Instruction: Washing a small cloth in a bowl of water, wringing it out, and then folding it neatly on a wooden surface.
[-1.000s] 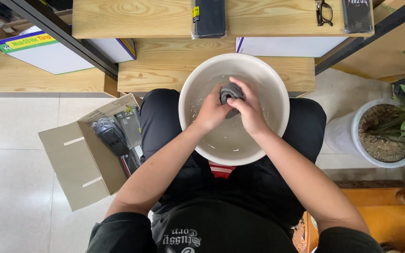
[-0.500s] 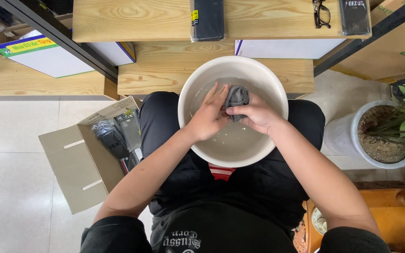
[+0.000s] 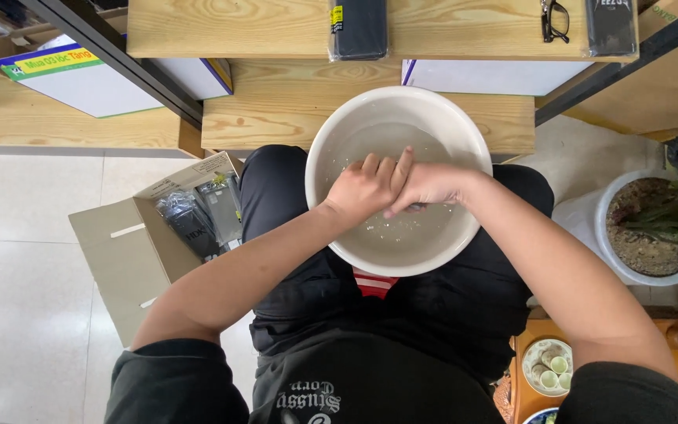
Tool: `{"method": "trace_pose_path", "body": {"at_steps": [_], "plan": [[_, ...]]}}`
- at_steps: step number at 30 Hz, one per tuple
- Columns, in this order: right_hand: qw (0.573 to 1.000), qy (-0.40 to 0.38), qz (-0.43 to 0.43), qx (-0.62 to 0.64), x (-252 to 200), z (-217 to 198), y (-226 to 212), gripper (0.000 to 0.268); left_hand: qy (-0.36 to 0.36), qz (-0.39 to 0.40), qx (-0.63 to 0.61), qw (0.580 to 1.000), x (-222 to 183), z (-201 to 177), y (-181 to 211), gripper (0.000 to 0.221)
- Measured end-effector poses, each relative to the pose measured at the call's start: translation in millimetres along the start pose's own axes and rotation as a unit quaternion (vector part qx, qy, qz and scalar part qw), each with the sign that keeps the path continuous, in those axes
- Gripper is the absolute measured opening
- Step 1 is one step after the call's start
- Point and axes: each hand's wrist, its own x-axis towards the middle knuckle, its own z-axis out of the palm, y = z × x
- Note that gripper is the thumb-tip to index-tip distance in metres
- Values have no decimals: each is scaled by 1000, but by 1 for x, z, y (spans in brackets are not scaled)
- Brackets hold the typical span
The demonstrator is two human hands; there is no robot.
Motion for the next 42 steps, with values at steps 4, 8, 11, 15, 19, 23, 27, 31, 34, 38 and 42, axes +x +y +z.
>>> {"method": "trace_pose_path", "body": {"at_steps": [4, 8, 11, 15, 19, 23, 27, 31, 34, 38, 42], "plan": [[990, 45, 9, -136, -20, 14, -57, 19, -33, -16, 37, 999, -45, 70, 24, 43], [955, 133, 26, -264, -14, 17, -52, 13, -118, -43, 7, 992, -46, 78, 23, 22], [905, 204, 38, -371, -10, 20, -49, 12, -164, -59, -40, 984, -49, 84, 25, 4], [824, 258, -8, -504, -18, 25, -49, 11, -239, -120, -160, 950, -43, 78, 22, 9], [809, 244, -18, -535, -17, 15, -36, 13, -326, -138, -208, 912, -22, 60, 11, 11], [604, 333, -203, -695, 1, 3, -3, 9, -465, -244, -315, 791, 6, 38, -2, 15], [375, 434, -370, -731, 2, 3, -14, 19, -483, -359, -438, 668, 18, 24, -14, 23], [362, 427, -372, -741, 4, 0, -14, 17, -438, -396, -521, 616, -14, 62, -9, 20], [499, 392, -278, -721, -2, 3, -28, 17, -423, -396, -472, 665, -16, 67, -8, 23], [775, 282, -4, -565, -1, -1, -46, 13, -395, -328, -347, 785, 3, 32, -12, 35], [888, 223, 105, -389, -39, 9, -110, 25, -137, -161, -128, 969, -6, 24, -7, 46]]}}
